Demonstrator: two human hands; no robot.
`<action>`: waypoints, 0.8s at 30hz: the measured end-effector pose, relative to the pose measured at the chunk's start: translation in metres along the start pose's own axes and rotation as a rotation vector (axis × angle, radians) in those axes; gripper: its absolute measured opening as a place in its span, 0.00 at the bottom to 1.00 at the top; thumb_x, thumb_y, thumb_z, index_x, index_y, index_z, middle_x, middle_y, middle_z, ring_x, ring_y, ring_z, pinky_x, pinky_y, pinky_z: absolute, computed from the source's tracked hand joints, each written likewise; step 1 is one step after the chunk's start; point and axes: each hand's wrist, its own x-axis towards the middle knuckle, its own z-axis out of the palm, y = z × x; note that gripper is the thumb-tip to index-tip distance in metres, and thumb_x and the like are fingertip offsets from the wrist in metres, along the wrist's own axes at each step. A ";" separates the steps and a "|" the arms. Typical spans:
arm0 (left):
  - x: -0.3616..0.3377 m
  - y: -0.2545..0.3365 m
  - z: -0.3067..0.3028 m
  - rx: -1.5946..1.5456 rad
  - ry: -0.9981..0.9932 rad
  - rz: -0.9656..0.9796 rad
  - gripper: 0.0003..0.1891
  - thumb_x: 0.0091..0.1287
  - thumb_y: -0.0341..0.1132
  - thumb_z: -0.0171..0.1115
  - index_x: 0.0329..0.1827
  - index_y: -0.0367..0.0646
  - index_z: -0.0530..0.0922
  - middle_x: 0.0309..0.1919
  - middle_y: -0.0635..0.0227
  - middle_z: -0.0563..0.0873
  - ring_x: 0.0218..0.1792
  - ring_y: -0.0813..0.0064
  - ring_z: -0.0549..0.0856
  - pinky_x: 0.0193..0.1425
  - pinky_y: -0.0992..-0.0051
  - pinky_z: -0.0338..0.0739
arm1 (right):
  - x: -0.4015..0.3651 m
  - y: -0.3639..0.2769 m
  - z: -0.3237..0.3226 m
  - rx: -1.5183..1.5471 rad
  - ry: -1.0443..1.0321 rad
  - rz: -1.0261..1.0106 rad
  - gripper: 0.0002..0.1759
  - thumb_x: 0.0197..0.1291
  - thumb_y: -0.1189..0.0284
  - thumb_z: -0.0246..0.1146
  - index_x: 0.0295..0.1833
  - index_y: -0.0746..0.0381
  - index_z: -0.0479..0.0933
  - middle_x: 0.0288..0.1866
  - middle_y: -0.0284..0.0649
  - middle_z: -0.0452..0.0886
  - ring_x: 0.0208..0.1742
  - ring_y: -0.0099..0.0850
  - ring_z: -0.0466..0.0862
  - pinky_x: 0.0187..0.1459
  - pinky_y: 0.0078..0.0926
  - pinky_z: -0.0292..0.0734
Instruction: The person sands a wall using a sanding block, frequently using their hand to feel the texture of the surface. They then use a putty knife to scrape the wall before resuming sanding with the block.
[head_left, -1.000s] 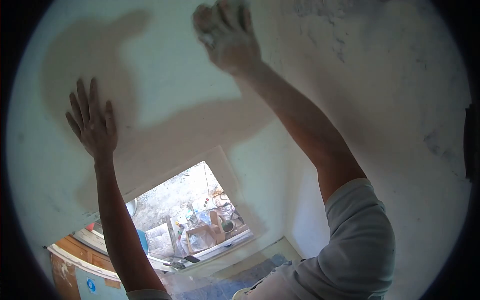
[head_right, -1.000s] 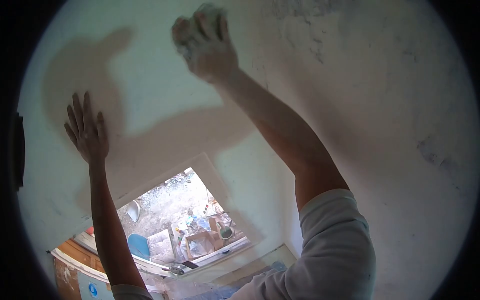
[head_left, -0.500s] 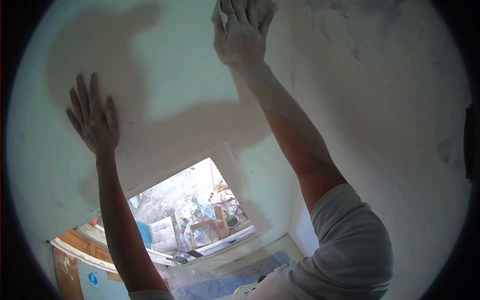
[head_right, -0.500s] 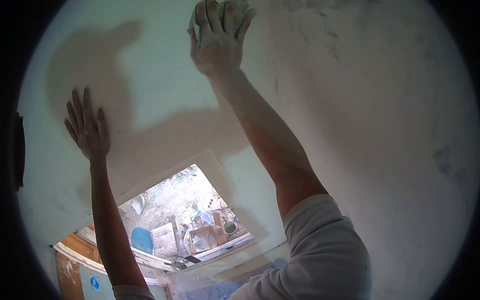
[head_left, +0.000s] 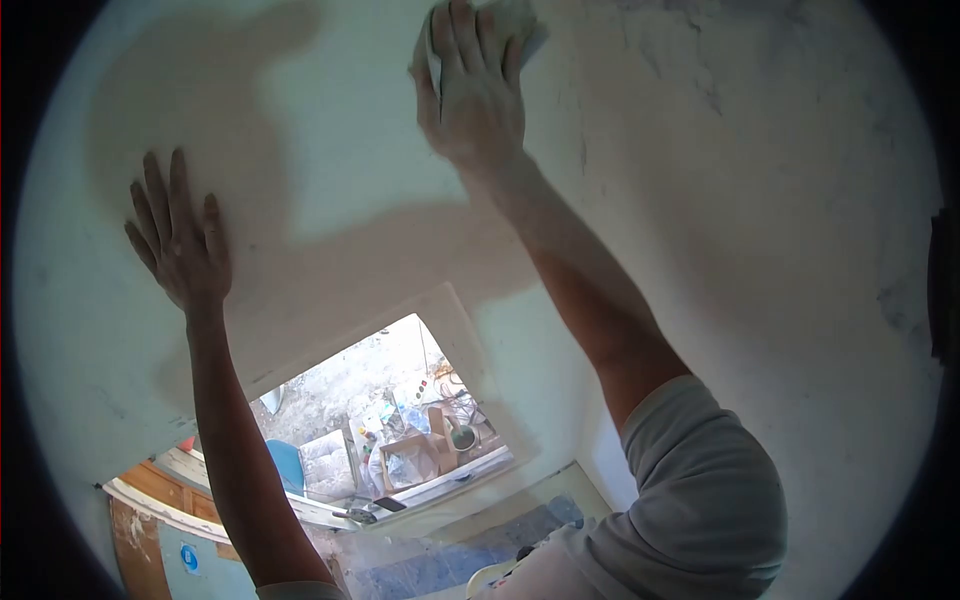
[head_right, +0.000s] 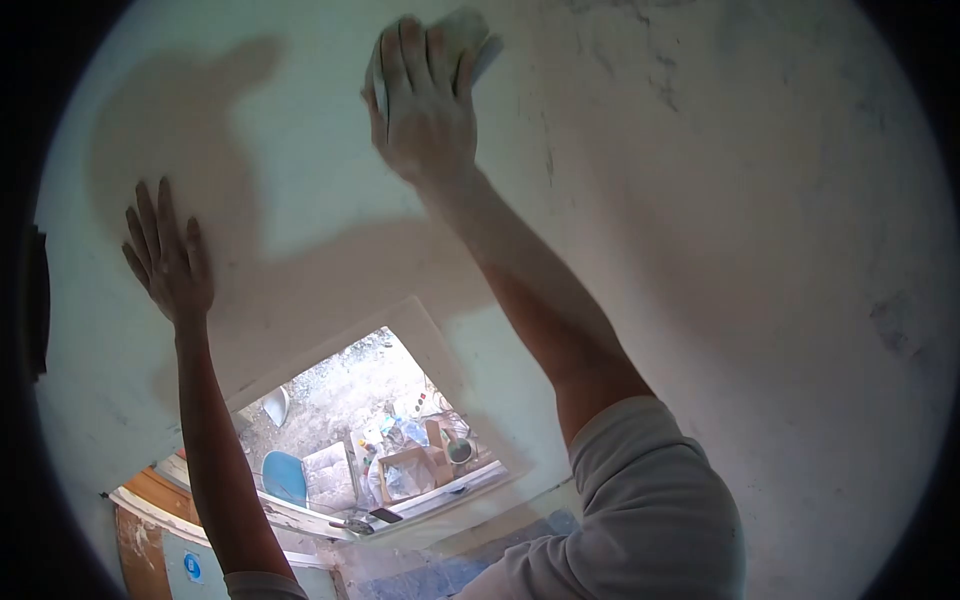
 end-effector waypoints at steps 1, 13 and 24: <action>0.001 -0.001 0.000 0.001 0.008 0.006 0.31 0.85 0.61 0.40 0.88 0.68 0.66 0.89 0.71 0.63 0.86 0.48 0.64 0.86 0.34 0.53 | -0.023 -0.003 -0.004 -0.004 -0.004 0.003 0.38 0.73 0.54 0.63 0.81 0.65 0.69 0.86 0.50 0.67 0.83 0.53 0.68 0.77 0.70 0.61; 0.000 -0.002 0.001 0.006 -0.003 0.005 0.31 0.84 0.61 0.41 0.87 0.68 0.67 0.89 0.71 0.63 0.86 0.48 0.65 0.85 0.35 0.54 | -0.005 0.002 0.000 0.043 0.008 -0.005 0.38 0.73 0.55 0.64 0.80 0.65 0.70 0.85 0.49 0.68 0.83 0.53 0.69 0.77 0.70 0.62; 0.002 0.001 0.000 0.031 0.004 0.008 0.31 0.86 0.60 0.39 0.88 0.67 0.66 0.89 0.70 0.64 0.85 0.48 0.65 0.85 0.35 0.55 | 0.001 0.001 -0.009 0.068 -0.018 -0.039 0.33 0.80 0.54 0.57 0.81 0.62 0.72 0.84 0.46 0.72 0.81 0.54 0.73 0.76 0.70 0.64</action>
